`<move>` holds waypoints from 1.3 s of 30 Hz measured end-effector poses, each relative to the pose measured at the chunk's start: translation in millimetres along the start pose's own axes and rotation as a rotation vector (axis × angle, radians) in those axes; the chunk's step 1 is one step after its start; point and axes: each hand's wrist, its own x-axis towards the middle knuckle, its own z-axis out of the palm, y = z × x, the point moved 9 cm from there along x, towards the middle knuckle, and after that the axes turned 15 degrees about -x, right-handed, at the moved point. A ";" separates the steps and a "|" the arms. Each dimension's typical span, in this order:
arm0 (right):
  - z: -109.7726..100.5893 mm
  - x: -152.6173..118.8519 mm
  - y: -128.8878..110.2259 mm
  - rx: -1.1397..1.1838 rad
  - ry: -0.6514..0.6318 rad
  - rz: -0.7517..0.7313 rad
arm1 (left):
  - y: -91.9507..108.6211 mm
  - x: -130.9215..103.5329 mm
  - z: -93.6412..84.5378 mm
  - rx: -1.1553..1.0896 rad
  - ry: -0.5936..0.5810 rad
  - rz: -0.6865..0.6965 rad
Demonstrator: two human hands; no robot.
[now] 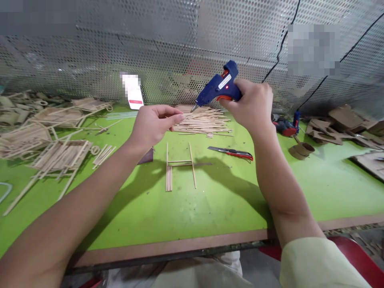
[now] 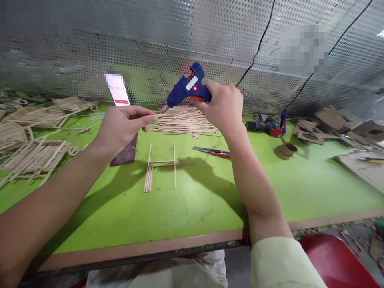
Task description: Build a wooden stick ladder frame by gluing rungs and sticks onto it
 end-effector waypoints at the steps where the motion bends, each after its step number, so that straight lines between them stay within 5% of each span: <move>1: 0.1 -0.1 -0.1 0.000 0.000 0.002 | -0.5 0.4 -0.5 0.003 0.000 0.000; 26: 10.5 -0.1 -4.0 0.014 0.016 -0.024 | 2.2 0.3 -1.0 0.037 -0.013 0.007; 39: -4.1 1.7 13.2 -0.033 0.048 0.046 | -10.8 7.4 -3.9 -0.089 -0.013 -0.082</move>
